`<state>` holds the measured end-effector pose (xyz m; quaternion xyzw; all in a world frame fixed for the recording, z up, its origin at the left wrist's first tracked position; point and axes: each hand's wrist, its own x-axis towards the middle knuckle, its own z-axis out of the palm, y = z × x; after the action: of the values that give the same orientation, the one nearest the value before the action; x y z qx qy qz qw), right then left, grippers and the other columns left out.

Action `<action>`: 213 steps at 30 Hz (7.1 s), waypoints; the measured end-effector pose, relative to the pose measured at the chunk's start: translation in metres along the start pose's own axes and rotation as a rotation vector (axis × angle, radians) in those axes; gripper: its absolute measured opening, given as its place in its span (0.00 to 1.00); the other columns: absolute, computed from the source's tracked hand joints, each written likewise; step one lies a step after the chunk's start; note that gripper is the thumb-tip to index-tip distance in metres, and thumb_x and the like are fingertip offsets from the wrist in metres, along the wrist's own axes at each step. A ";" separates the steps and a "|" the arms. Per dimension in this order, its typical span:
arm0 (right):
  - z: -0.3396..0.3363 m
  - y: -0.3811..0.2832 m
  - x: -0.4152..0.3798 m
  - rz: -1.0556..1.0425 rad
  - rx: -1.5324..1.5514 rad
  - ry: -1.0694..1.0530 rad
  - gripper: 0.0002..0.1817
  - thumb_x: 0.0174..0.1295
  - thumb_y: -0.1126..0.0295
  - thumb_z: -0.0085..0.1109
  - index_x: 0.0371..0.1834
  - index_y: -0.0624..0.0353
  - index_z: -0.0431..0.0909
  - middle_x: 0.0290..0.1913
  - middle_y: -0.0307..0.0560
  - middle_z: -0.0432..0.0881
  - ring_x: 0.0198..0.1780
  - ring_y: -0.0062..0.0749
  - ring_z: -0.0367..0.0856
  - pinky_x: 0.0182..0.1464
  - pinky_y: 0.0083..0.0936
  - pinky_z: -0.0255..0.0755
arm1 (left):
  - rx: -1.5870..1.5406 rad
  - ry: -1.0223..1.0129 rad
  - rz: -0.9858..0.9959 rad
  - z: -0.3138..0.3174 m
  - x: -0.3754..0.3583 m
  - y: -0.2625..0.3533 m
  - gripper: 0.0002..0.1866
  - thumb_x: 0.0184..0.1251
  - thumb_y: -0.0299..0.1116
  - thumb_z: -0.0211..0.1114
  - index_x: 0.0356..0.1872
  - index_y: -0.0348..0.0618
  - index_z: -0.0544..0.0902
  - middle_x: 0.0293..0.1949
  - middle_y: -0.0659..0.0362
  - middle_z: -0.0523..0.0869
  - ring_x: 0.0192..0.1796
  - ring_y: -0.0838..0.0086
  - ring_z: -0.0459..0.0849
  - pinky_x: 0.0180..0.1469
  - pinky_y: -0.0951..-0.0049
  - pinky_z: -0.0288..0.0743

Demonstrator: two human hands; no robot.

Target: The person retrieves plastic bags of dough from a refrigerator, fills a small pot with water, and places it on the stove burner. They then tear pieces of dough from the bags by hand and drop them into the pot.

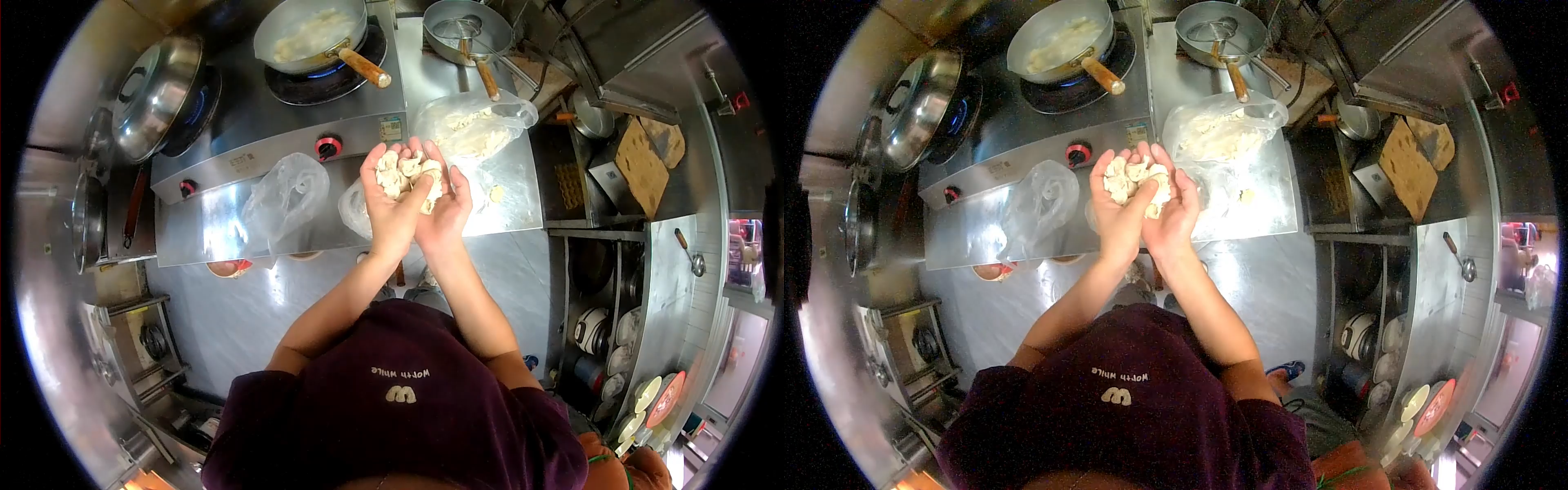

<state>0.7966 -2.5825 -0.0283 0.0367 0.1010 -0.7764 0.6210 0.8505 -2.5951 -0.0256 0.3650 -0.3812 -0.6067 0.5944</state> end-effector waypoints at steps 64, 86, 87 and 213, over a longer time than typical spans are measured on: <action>-0.149 -0.054 0.022 0.374 -2.795 -0.249 0.26 0.47 0.59 0.58 0.51 0.54 0.69 0.46 0.57 0.74 0.46 0.50 0.76 0.51 0.38 0.70 | 1.902 -0.811 -0.133 -0.156 0.035 -0.113 0.18 0.48 0.35 0.64 0.43 0.45 0.77 0.43 0.51 0.81 0.49 0.61 0.78 0.48 0.61 0.72; -0.169 -0.060 0.044 0.434 -2.310 -0.222 0.19 0.50 0.59 0.58 0.41 0.62 0.77 0.38 0.57 0.80 0.43 0.45 0.79 0.47 0.32 0.71 | 1.783 -0.856 -0.071 -0.158 0.024 -0.113 0.13 0.59 0.32 0.53 0.46 0.48 0.77 0.35 0.50 0.82 0.43 0.60 0.81 0.41 0.60 0.74; -0.174 -0.053 0.044 0.486 -2.424 -0.315 0.20 0.50 0.59 0.58 0.42 0.61 0.77 0.39 0.58 0.80 0.44 0.47 0.78 0.48 0.33 0.71 | 1.790 -0.893 -0.097 -0.157 0.025 -0.110 0.14 0.59 0.34 0.53 0.46 0.48 0.76 0.36 0.50 0.81 0.43 0.59 0.81 0.41 0.60 0.74; -0.069 -0.041 -0.008 0.321 -0.259 0.162 0.21 0.61 0.63 0.39 0.56 0.60 0.65 0.54 0.47 0.72 0.56 0.35 0.71 0.57 0.33 0.66 | -0.112 -0.236 -0.756 -0.082 0.018 -0.012 0.15 0.61 0.25 0.50 0.50 0.37 0.73 0.58 0.58 0.69 0.59 0.67 0.69 0.55 0.62 0.71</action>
<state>0.7539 -2.5524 -0.0893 0.0346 0.2421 -0.6426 0.7261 0.9185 -2.6154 -0.0727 0.3744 -0.2520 -0.8403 0.3005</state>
